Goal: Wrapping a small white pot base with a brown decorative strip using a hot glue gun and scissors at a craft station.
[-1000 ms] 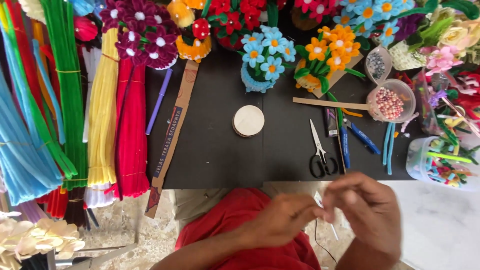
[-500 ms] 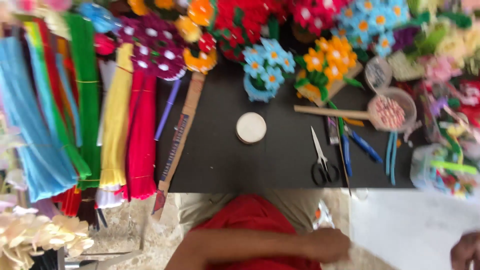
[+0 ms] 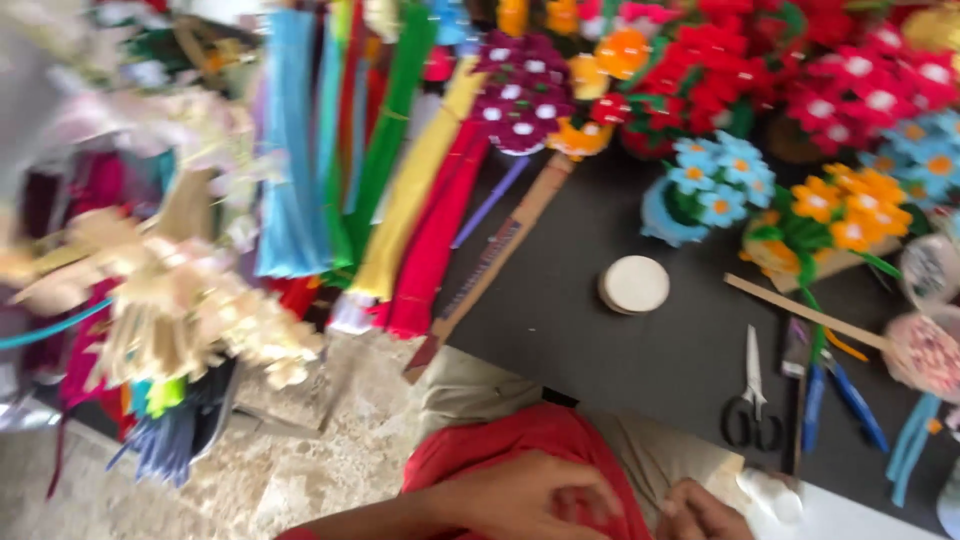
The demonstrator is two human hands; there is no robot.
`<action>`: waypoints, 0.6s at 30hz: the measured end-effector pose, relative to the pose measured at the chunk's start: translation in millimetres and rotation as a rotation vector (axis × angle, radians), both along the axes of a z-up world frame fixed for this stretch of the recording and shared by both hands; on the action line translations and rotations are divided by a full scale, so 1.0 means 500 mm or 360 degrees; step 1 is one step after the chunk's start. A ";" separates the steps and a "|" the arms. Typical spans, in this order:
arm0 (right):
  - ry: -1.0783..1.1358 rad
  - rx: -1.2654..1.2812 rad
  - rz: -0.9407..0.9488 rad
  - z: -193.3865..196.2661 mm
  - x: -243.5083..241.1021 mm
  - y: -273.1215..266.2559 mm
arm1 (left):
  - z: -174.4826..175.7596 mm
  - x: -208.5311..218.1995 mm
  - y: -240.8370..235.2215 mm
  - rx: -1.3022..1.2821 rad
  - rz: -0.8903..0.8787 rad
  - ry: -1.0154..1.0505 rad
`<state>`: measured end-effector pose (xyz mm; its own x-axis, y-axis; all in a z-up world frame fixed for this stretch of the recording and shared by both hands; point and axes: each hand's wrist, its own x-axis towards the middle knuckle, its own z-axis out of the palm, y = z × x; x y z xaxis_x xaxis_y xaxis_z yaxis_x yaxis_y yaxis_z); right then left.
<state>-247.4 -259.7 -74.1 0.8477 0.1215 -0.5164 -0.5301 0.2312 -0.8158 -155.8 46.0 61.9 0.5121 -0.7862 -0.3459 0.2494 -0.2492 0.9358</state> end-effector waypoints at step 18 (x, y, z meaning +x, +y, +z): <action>0.0377 -0.0112 0.0570 -0.128 0.091 0.123 | 0.204 -0.046 0.581 0.1817 0.1838 -0.1778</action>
<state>-202.1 -198.0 -137.9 0.6154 0.3441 -0.7091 -0.7412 -0.0533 -0.6692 -178.9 336.4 164.0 0.8395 0.3421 0.4223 0.2199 -0.9244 0.3116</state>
